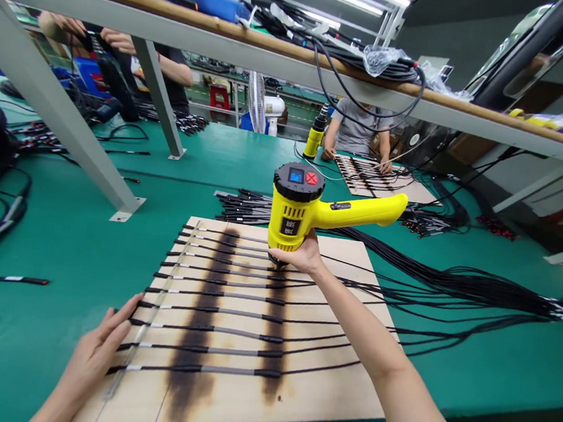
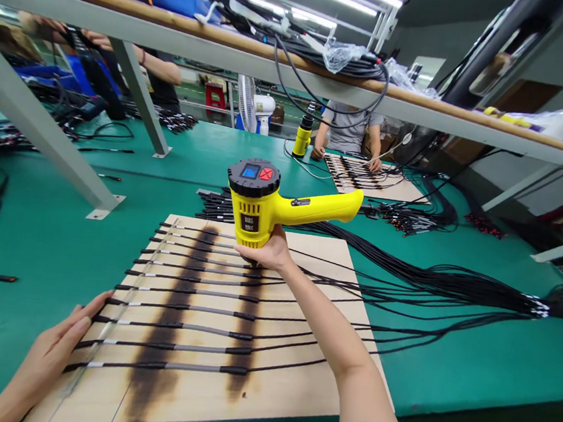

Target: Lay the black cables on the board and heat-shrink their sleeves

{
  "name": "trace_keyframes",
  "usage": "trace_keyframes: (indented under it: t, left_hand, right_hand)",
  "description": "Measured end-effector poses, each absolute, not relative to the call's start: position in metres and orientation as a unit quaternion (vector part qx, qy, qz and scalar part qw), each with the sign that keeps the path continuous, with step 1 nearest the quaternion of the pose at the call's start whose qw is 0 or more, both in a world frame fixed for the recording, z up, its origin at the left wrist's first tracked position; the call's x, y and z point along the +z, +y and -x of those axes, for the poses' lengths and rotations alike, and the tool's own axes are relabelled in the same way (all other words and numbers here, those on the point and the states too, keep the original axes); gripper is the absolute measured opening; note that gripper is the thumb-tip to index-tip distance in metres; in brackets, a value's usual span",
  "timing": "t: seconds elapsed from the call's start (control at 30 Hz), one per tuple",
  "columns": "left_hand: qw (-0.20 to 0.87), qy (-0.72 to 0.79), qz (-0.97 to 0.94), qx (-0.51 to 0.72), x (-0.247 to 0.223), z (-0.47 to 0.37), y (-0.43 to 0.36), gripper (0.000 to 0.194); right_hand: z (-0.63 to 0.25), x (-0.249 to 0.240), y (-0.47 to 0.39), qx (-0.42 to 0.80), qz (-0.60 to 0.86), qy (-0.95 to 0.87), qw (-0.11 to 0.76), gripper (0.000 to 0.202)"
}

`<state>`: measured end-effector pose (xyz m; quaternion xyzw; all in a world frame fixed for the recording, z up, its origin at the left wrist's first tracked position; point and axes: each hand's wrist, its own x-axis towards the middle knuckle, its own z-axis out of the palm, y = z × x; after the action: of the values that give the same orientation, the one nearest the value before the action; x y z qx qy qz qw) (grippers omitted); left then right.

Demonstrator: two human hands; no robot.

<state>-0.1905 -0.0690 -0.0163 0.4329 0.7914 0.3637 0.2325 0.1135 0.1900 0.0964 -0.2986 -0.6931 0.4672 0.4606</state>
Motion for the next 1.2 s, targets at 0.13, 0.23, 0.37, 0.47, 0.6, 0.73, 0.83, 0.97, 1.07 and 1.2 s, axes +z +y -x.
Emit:
trace_keyframes:
  t: [0.13, 0.23, 0.37, 0.47, 0.6, 0.73, 0.83, 0.97, 1.07, 1.2]
  left_hand:
    - [0.229, 0.793, -0.431, 0.364, -0.019, 0.192, -0.070, 0.075]
    - [0.226, 0.792, -0.434, 0.366, -0.019, 0.191, -0.070, 0.072]
    - [0.229, 0.790, -0.438, 0.364, -0.017, 0.190, -0.070, 0.076]
    - [0.229, 0.789, -0.437, 0.367, -0.020, 0.192, -0.070, 0.076]
    - [0.223, 0.789, -0.435, 0.372, -0.023, 0.193, -0.071, 0.077]
    - [0.229, 0.789, -0.435, 0.368, -0.021, 0.193, -0.070, 0.080]
    - [0.229, 0.788, -0.435, 0.371, -0.019, 0.192, -0.070, 0.080]
    - [0.227, 0.789, -0.433, 0.371, -0.020, 0.192, -0.070, 0.079]
    - [0.228, 0.791, -0.432, 0.369, -0.020, 0.193, -0.070, 0.079]
    - [0.231, 0.790, -0.432, 0.368, -0.019, 0.192, -0.070, 0.082]
  right_hand:
    - [-0.117, 0.097, 0.191, 0.468, 0.296, -0.689, 0.468, 0.041]
    - [-0.117, 0.095, 0.191, 0.467, 0.283, -0.694, 0.468, 0.042]
    - [-0.115, 0.095, 0.192, 0.469, 0.287, -0.695, 0.464, 0.041]
    - [-0.117, 0.096, 0.194, 0.465, 0.286, -0.690, 0.475, 0.036]
    - [-0.120, 0.094, 0.197, 0.455, 0.294, -0.687, 0.485, 0.037]
    - [-0.122, 0.093, 0.199, 0.444, 0.295, -0.682, 0.501, 0.042]
    - [-0.123, 0.092, 0.199, 0.450, 0.290, -0.682, 0.499, 0.041]
    - [-0.123, 0.090, 0.200, 0.449, 0.296, -0.680, 0.499, 0.045]
    - [-0.124, 0.089, 0.202, 0.442, 0.301, -0.680, 0.501, 0.050]
    - [-0.125, 0.088, 0.202, 0.438, 0.303, -0.686, 0.496, 0.050]
